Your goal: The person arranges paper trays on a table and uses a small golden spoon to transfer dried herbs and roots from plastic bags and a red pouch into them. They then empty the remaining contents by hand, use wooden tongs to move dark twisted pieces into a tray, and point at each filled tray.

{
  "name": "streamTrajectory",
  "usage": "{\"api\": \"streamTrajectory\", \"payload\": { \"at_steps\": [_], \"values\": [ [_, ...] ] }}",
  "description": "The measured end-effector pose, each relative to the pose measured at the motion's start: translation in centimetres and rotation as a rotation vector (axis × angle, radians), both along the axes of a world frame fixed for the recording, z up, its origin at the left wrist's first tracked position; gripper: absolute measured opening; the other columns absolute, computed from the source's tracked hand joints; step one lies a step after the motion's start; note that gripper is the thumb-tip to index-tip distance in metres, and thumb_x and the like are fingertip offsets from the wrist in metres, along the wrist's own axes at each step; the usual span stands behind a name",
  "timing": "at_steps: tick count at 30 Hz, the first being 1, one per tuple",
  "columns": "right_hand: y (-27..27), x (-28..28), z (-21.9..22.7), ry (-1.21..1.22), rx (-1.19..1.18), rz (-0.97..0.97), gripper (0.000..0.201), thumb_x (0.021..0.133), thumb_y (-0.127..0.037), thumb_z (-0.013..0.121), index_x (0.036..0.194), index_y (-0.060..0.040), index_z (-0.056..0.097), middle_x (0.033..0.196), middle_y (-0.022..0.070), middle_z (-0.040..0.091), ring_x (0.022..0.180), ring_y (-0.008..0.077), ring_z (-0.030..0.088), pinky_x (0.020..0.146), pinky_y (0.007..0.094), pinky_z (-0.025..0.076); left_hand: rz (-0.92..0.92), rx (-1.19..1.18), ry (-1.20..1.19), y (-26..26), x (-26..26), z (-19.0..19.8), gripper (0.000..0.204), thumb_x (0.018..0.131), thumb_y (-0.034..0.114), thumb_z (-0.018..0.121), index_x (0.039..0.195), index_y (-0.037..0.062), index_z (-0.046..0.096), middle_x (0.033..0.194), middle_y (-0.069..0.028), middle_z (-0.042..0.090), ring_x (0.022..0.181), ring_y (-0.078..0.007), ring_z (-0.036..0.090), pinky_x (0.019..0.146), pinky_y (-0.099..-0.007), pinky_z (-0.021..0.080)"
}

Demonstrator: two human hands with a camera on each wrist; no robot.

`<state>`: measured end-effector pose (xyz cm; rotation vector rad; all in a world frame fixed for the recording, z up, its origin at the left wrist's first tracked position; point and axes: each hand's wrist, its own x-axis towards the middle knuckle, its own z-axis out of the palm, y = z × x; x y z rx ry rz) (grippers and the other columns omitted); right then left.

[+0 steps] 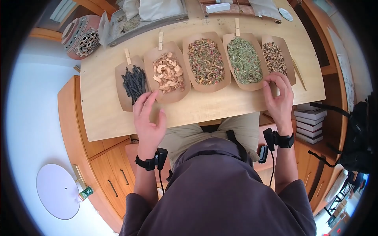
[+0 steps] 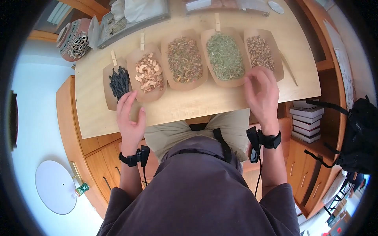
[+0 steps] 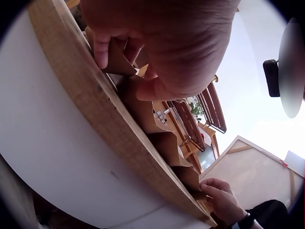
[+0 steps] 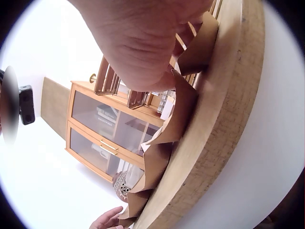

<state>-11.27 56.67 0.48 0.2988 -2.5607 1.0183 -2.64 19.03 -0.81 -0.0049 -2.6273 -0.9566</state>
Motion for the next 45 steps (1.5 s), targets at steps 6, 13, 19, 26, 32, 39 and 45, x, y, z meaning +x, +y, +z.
{"api": "streamTrajectory", "payload": {
  "at_steps": [6,13,19,26,32,39,45],
  "values": [
    [0.1,0.1,-0.1,0.007,-0.004,-0.005,0.011,0.091,-0.001,0.072,0.102,-0.0015,0.07,0.111,0.015,0.069,0.103,0.0353,0.068,0.093,0.0397,0.054,0.002,0.02,0.004,-0.1,0.3,0.0,0.051,0.088,-0.003,0.066,0.138,0.0044,0.067,0.137,-0.0167,0.062,0.129,-0.0325,0.06,0.112,-0.04,0.046],
    [0.1,0.9,0.6,0.178,-0.002,-0.09,0.018,0.092,-0.002,0.074,0.11,-0.0032,0.074,0.113,0.0128,0.072,0.105,0.0313,0.068,0.097,0.04,0.053,0.147,0.079,0.065,-0.8,2.0,-0.5,0.04,0.09,0.002,0.072,0.13,0.0052,0.071,0.126,-0.0146,0.065,0.118,-0.0328,0.062,0.104,-0.0421,0.05],
    [3.1,0.1,0.2,0.24,-0.1,-0.258,0.017,0.095,-0.005,0.074,0.112,-0.0024,0.073,0.106,0.0109,0.072,0.1,0.0247,0.068,0.094,0.0366,0.053,0.313,-0.152,0.292,-5.5,1.6,-0.6,0.019,0.098,0.009,0.07,0.116,0.0038,0.072,0.112,-0.0127,0.065,0.105,-0.026,0.063,0.087,-0.0363,0.052],
    [9.7,-3.7,-2.9,0.173,-0.456,-0.367,0.03,0.111,-0.024,0.056,0.105,0.001,0.071,0.086,0.0015,0.064,0.079,0.0104,0.059,0.07,0.0283,0.048,0.358,0.267,-0.133,-17.0,-0.3,-3.3,0.039,0.113,0.028,0.053,0.083,0.0025,0.057,0.078,-0.0026,0.052,0.075,-0.0122,0.049,0.07,-0.032,0.044],
    [11.1,-3.9,-5.2,0.045,-0.645,-0.303,0.042,0.117,-0.036,0.045,0.095,-0.0082,0.067,0.075,-0.0051,0.052,0.064,0.0039,0.045,0.058,0.0212,0.037,0.377,-0.142,0.068,-14.5,-0.8,-4.4,0.039,0.11,0.024,0.051,0.08,-0.0008,0.055,0.072,-0.0142,0.055,0.069,-0.0302,0.056,0.066,-0.0427,0.044],
    [10.4,-4.0,-5.5,0.081,-0.699,-0.317,0.043,0.116,-0.035,0.047,0.089,-0.0069,0.064,0.071,-0.0051,0.051,0.062,0.0044,0.045,0.055,0.0227,0.036,0.365,-0.324,0.094,-13.7,-0.9,-4.1,0.033,0.107,0.02,0.054,0.081,-0.0001,0.058,0.082,-0.0201,0.06,0.081,-0.0413,0.06,0.073,-0.0508,0.047],
    [10.1,-3.9,-5.7,0.072,-0.683,-0.339,0.042,0.117,-0.036,0.048,0.089,-0.0091,0.064,0.071,-0.0063,0.051,0.063,0.0028,0.044,0.056,0.0209,0.035,0.378,-0.434,0.079,-13.0,-1.1,-4.0,0.029,0.105,0.017,0.055,0.082,-0.0002,0.06,0.084,-0.0204,0.061,0.083,-0.0421,0.06,0.075,-0.053,0.047]
  ]
}}
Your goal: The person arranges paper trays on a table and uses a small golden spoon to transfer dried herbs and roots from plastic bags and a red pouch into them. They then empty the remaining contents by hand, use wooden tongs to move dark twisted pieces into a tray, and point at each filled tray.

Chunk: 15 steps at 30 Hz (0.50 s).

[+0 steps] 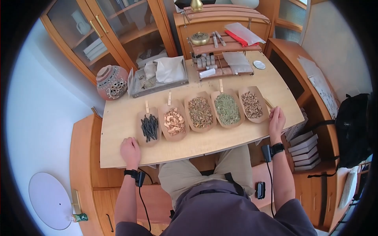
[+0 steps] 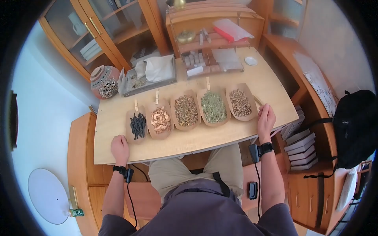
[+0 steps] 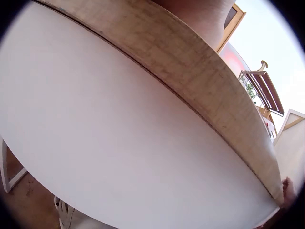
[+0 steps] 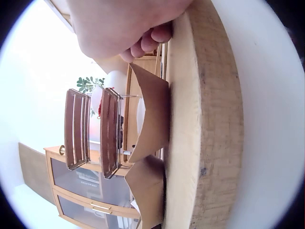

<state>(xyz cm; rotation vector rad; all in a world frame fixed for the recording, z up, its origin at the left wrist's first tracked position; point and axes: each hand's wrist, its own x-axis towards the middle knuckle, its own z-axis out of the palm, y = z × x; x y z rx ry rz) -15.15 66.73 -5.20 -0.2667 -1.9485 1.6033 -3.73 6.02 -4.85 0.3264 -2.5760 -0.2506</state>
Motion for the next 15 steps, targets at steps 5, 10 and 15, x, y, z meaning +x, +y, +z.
{"api": "streamTrajectory", "payload": {
  "at_steps": [5,10,15],
  "values": [
    [-0.47,0.29,0.08,0.037,-0.023,-0.001,0.042,0.116,-0.031,0.048,0.087,-0.0054,0.063,0.069,-0.0046,0.049,0.061,0.004,0.042,0.054,0.0237,0.033,0.01,-0.009,-0.019,0.23,-0.29,0.14,0.028,0.104,0.016,0.055,0.082,-0.0004,0.06,0.084,-0.0206,0.061,0.083,-0.0426,0.059,0.075,-0.054,0.047],
    [-0.64,0.95,0.5,0.018,-0.001,0.011,0.043,0.117,-0.029,0.048,0.084,-0.005,0.061,0.068,-0.0041,0.049,0.062,0.0043,0.043,0.055,0.0243,0.033,0.006,-0.013,-0.026,0.38,-0.3,0.18,0.027,0.103,0.015,0.056,0.082,-0.0001,0.06,0.084,-0.0209,0.06,0.084,-0.0433,0.059,0.076,-0.0542,0.046],
    [-0.37,0.94,0.29,-0.032,0.05,0.036,0.044,0.116,-0.026,0.046,0.081,-0.0029,0.059,0.069,-0.0022,0.05,0.064,0.0072,0.045,0.057,0.0272,0.036,0.042,-0.026,-0.043,0.84,-0.31,0.55,0.025,0.103,0.014,0.056,0.082,-0.0004,0.06,0.084,-0.021,0.059,0.083,-0.0438,0.059,0.075,-0.0542,0.046]
  ]
}}
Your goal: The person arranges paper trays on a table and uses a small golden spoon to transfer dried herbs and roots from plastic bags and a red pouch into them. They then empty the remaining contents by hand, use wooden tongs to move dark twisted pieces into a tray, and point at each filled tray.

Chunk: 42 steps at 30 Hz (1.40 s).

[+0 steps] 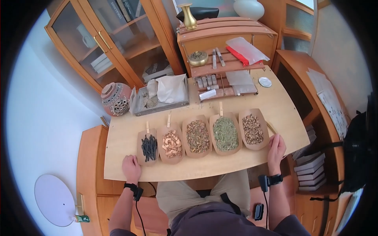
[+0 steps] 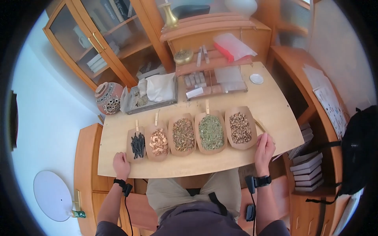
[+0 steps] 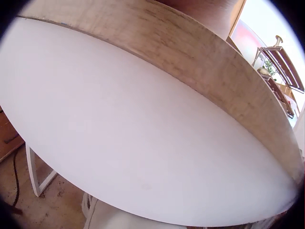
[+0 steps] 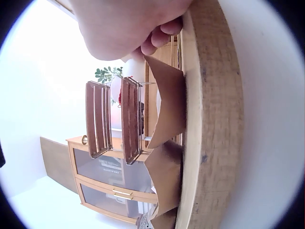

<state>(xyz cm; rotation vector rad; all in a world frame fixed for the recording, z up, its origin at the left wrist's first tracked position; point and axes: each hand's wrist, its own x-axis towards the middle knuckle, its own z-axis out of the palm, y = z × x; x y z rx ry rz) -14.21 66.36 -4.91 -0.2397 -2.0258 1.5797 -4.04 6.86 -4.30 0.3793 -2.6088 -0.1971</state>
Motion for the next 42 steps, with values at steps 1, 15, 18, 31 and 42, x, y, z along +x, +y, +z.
{"api": "streamTrajectory", "payload": {
  "at_steps": [1,15,18,31,42],
  "values": [
    [-0.1,0.1,0.2,-0.006,0.002,0.01,0.044,0.116,-0.026,0.046,0.081,-0.0028,0.059,0.069,-0.002,0.05,0.064,0.0074,0.045,0.058,0.0274,0.036,0.004,0.004,0.001,0.1,0.0,0.0,0.025,0.102,0.014,0.057,0.082,-0.0004,0.06,0.083,-0.0209,0.059,0.083,-0.0438,0.059,0.075,-0.0542,0.046],
    [-0.6,0.3,-0.3,0.087,-0.003,-0.022,0.042,0.117,-0.026,0.047,0.082,-0.0061,0.059,0.067,-0.0062,0.046,0.06,0.0026,0.039,0.054,0.0229,0.03,0.012,-0.017,-0.017,-0.1,0.0,-0.1,0.024,0.102,0.015,0.058,0.082,0.0016,0.059,0.084,-0.0198,0.06,0.084,-0.0435,0.059,0.074,-0.0547,0.046],
    [-0.6,0.3,-0.5,0.05,-0.01,-0.085,0.043,0.115,-0.023,0.049,0.079,-0.0013,0.056,0.065,-0.002,0.046,0.062,0.0077,0.042,0.057,0.0289,0.035,-0.003,-0.046,-0.019,-0.3,-0.2,-0.3,0.023,0.101,0.016,0.058,0.083,0.0016,0.059,0.086,-0.0203,0.06,0.085,-0.0439,0.059,0.074,-0.0551,0.047],
    [-0.3,-0.2,-0.9,0.061,0.02,-0.108,0.033,0.115,-0.021,0.052,0.086,-0.0052,0.052,0.073,-0.0055,0.045,0.067,0.0051,0.039,0.06,0.0251,0.035,-0.008,0.041,-0.023,0.1,0.1,0.8,0.021,0.098,0.014,0.06,0.082,0.0016,0.06,0.085,-0.0194,0.058,0.083,-0.0422,0.058,0.075,-0.0539,0.047],
    [-0.7,-0.4,-0.1,0.039,0.178,-0.121,0.034,0.115,-0.023,0.052,0.086,-0.0048,0.052,0.077,-0.0041,0.045,0.072,0.0063,0.039,0.063,0.0259,0.035,-0.005,0.05,0.014,0.4,0.2,0.9,0.018,0.097,0.014,0.061,0.084,0.0025,0.061,0.087,-0.0187,0.058,0.084,-0.0408,0.058,0.074,-0.0525,0.047]
  ]
}}
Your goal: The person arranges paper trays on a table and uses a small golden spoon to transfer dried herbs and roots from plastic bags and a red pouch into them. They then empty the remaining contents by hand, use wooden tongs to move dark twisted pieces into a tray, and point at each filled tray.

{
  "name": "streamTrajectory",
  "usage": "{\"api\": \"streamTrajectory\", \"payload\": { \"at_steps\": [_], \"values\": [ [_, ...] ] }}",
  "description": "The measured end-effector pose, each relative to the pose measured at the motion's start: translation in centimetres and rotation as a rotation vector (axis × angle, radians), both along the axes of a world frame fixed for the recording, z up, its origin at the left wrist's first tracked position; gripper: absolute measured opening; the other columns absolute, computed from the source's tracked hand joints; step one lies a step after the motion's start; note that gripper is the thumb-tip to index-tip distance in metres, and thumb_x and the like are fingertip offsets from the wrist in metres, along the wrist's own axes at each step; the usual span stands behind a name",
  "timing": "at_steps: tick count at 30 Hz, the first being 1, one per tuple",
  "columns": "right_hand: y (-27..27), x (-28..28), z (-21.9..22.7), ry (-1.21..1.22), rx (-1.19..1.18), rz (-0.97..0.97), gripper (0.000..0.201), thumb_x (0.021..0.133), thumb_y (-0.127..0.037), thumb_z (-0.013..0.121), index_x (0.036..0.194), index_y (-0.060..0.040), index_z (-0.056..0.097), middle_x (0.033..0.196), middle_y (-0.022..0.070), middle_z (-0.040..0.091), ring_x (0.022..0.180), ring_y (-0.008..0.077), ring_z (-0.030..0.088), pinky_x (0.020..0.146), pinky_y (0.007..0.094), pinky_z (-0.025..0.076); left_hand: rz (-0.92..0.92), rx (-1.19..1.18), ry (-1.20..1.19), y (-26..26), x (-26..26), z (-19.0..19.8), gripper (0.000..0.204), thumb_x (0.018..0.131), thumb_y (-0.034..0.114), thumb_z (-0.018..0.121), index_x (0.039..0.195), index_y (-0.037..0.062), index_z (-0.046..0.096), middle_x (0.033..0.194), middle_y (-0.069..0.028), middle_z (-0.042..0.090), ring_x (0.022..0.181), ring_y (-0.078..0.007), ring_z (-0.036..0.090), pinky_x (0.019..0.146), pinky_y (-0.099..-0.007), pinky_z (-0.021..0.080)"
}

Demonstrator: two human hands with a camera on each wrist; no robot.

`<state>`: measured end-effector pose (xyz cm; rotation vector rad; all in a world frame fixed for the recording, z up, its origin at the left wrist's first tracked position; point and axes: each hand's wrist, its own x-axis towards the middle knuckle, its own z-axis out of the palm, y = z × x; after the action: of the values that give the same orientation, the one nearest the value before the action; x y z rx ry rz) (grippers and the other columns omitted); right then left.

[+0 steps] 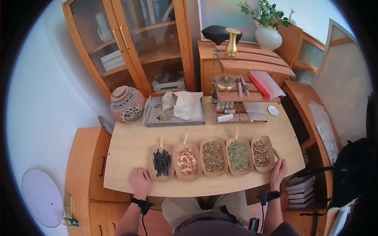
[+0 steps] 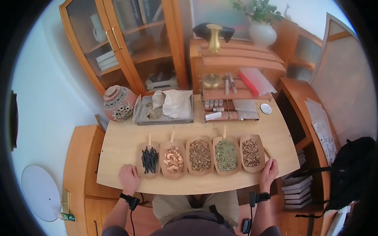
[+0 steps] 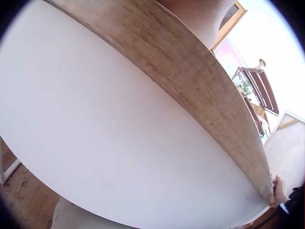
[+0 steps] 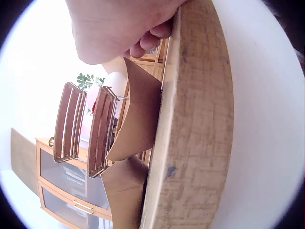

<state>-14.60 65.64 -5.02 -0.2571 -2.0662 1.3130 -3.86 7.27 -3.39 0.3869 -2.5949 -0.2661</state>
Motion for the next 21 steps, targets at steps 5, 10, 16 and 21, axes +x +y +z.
{"api": "streamTrajectory", "payload": {
  "at_steps": [5,10,16,21],
  "values": [
    [-0.2,0.1,0.2,-0.012,0.043,-0.03,0.038,0.115,-0.024,0.051,0.083,-0.0046,0.049,0.076,-0.0033,0.043,0.072,0.0075,0.037,0.063,0.0273,0.034,0.01,-0.026,0.011,-0.1,0.0,-0.3,0.017,0.097,0.013,0.061,0.083,0.0028,0.061,0.087,-0.0181,0.058,0.084,-0.0405,0.058,0.074,-0.0524,0.047],
    [-0.2,-0.1,0.3,-0.018,0.067,-0.04,0.038,0.115,-0.024,0.051,0.083,-0.0038,0.049,0.075,-0.0024,0.042,0.072,0.0084,0.037,0.064,0.0284,0.035,0.015,-0.035,0.028,0.1,-0.1,-0.5,0.017,0.097,0.013,0.062,0.083,0.0035,0.06,0.087,-0.0169,0.058,0.084,-0.0399,0.058,0.073,-0.0516,0.047],
    [0.3,0.0,0.2,-0.021,0.105,-0.041,0.037,0.114,-0.023,0.053,0.085,-0.0002,0.053,0.073,0.0023,0.048,0.071,0.0114,0.042,0.063,0.0315,0.04,0.03,-0.038,0.021,0.5,-0.4,-0.7,0.018,0.099,0.015,0.061,0.085,0.0037,0.06,0.088,-0.0178,0.058,0.086,-0.0405,0.058,0.075,-0.0518,0.048],
    [0.8,-0.3,-0.1,-0.034,0.209,-0.066,0.037,0.114,-0.024,0.051,0.086,0.0004,0.054,0.074,0.0053,0.05,0.071,0.0149,0.043,0.065,0.0352,0.042,0.024,-0.111,-0.001,-0.6,-0.3,-2.3,0.02,0.101,0.015,0.059,0.086,0.0025,0.061,0.088,-0.0184,0.059,0.087,-0.0409,0.059,0.075,-0.0519,0.048]
  ]
}}
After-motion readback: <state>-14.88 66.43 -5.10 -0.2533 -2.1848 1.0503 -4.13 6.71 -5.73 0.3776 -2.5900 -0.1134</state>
